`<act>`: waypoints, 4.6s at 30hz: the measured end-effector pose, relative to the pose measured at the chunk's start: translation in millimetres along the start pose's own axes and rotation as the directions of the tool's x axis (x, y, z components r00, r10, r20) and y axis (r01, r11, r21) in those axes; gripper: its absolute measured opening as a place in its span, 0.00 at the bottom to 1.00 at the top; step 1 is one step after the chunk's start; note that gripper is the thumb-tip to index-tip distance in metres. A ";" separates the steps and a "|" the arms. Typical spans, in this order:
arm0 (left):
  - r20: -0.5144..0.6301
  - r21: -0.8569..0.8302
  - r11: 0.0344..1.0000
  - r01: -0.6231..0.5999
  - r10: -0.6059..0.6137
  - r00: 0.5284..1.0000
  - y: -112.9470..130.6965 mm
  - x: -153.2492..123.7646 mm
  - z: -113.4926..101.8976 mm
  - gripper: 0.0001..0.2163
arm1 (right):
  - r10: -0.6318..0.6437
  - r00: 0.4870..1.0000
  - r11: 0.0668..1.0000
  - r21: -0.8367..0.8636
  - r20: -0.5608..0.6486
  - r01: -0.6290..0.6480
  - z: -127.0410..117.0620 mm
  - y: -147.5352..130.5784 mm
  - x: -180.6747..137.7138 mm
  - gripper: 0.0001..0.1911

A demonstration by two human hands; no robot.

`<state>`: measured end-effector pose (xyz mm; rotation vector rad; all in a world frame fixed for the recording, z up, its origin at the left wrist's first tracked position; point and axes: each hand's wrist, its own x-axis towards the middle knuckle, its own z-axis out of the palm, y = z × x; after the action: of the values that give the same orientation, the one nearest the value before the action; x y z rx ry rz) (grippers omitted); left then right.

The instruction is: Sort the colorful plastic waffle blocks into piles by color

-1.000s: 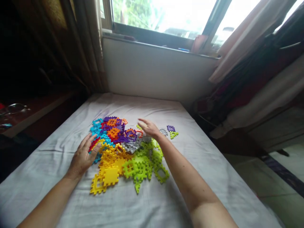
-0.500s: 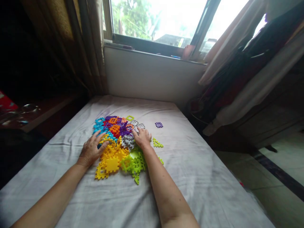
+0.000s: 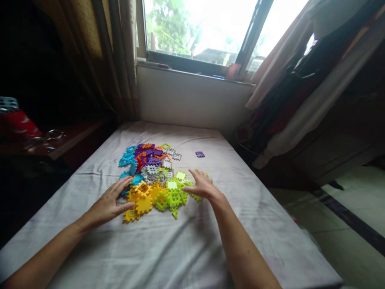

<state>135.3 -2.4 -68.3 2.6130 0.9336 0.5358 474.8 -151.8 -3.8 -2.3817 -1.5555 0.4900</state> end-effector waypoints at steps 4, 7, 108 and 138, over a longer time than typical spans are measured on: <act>0.075 0.130 0.991 0.036 -0.046 0.996 36.9 -5.0 12.9 0.48 | 0.038 0.995 0.997 -0.073 0.097 -0.031 22.8 11.2 -44.1 0.54; 0.063 0.180 0.978 0.101 -0.114 0.992 56.9 -2.9 20.7 0.46 | -0.044 0.999 0.999 -0.021 -0.014 0.044 46.9 -11.6 -36.3 0.50; -0.450 -0.697 0.676 0.241 -0.673 0.587 -33.5 9.0 11.8 0.28 | -0.607 0.680 0.756 -0.035 -0.411 0.654 97.5 -67.8 -33.6 0.21; -0.405 0.097 0.852 0.515 -0.439 0.802 -11.8 5.6 8.1 0.26 | 0.012 0.820 0.989 -0.114 -0.572 -0.095 65.3 22.6 -2.0 0.14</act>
<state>136.6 8.6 -78.9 2.3271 1.7971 0.8424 466.0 -160.8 -71.8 -2.3590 -1.2703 -0.3243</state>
